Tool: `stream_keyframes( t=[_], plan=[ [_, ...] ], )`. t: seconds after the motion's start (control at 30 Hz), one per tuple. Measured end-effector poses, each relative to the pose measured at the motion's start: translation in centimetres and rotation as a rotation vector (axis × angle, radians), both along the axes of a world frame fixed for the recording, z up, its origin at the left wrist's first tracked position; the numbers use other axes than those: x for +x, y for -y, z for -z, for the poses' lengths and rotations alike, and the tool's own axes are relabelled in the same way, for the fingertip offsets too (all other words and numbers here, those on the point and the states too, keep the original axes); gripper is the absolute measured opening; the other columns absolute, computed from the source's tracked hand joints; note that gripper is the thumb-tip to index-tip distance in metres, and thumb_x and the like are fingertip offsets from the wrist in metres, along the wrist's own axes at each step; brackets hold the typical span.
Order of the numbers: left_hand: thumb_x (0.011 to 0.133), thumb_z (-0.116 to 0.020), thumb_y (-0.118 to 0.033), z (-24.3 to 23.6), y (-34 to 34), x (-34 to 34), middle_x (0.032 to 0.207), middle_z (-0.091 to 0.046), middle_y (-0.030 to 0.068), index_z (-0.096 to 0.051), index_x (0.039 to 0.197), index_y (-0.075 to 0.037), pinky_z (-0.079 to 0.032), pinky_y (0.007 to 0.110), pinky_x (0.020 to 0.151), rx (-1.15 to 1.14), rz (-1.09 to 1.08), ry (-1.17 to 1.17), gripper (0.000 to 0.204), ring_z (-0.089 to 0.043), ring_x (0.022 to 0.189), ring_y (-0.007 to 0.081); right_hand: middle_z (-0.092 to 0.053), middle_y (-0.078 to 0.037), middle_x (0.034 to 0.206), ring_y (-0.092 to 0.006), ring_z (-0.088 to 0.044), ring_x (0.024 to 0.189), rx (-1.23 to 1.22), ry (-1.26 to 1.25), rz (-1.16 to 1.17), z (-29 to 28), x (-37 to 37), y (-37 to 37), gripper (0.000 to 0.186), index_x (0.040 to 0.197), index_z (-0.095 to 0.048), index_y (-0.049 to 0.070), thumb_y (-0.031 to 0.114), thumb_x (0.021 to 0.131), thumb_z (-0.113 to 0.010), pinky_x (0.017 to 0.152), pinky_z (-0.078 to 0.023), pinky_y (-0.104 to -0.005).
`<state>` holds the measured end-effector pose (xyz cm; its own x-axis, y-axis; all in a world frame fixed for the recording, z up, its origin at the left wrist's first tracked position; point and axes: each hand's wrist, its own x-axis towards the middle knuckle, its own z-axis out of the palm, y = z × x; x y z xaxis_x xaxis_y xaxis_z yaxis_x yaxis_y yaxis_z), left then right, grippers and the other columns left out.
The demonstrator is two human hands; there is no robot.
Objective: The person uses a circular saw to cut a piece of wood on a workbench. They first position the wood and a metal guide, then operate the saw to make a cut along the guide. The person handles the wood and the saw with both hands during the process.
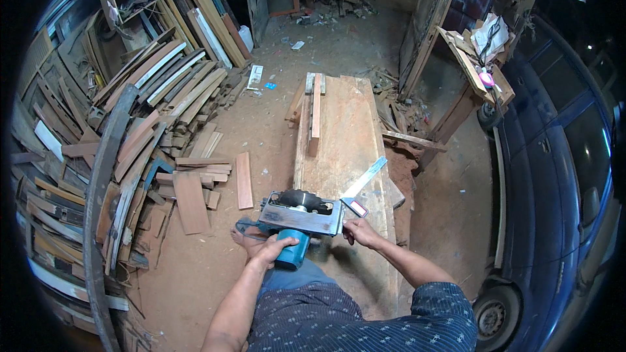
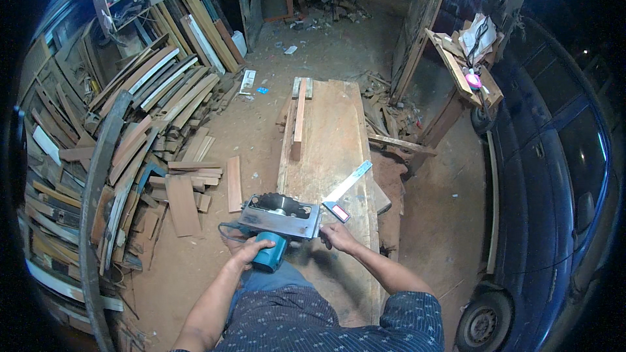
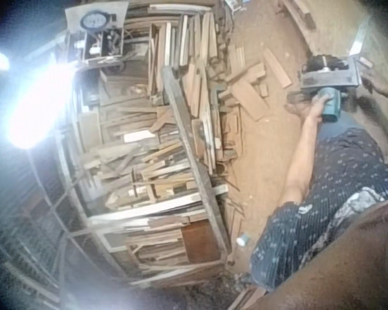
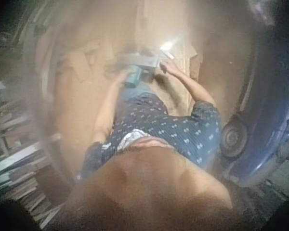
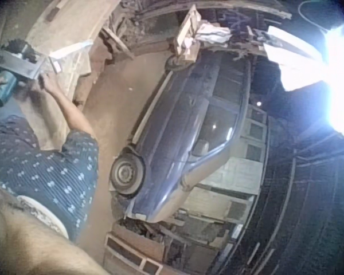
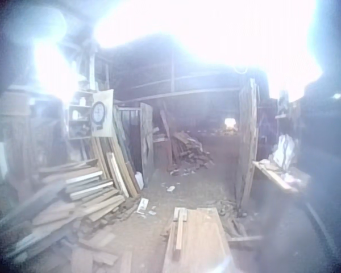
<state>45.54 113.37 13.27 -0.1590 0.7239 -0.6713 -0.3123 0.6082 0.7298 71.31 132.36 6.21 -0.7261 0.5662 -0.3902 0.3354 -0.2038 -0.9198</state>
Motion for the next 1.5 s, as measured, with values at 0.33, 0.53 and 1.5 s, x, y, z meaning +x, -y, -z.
stream_keyframes(
  t=[0.33,0.53,1.5],
  plan=[
    [0.085,-0.06,-0.066,-3.4,0.0,-0.2,0.116,-0.068,0.0235,-0.061,0.127,0.001,-0.043,0.041,0.103,0.038,0.539,-0.866,0.079,-0.063,0.114,0.0339,-0.061,-0.007,0.068,-0.0154,-0.056,0.057,0.046,0.162,0.046,4.3,2.9,-1.4,0.042,0.08,-0.061,0.001,0.031,0.104,-0.042,0.054,-0.046,-0.032],
    [0.083,-0.058,-0.071,-5.8,-0.5,-1.0,0.099,-0.07,0.0272,-0.071,0.105,0.007,-0.053,0.045,0.088,-0.102,0.602,-0.804,0.082,-0.068,0.098,0.0401,-0.053,-0.002,0.062,-0.0129,-0.043,0.048,-0.392,0.075,0.114,2.8,1.8,-1.5,0.037,0.079,-0.058,0.01,0.035,0.103,-0.045,0.048,-0.036,-0.029],
    [0.06,-0.081,-0.052,-4.0,-6.8,-5.0,0.113,-0.068,0.0201,-0.068,0.114,0.006,-0.052,0.039,0.086,-0.298,0.437,-0.565,0.081,-0.066,0.101,0.0281,-0.059,-0.02,0.104,-0.0402,-0.063,0.092,1.158,-0.011,-0.234,-4.3,-6.8,-5.5,0.033,0.123,-0.052,0.003,0.024,0.098,-0.058,0.077,-0.052,-0.0466]
  ],
)
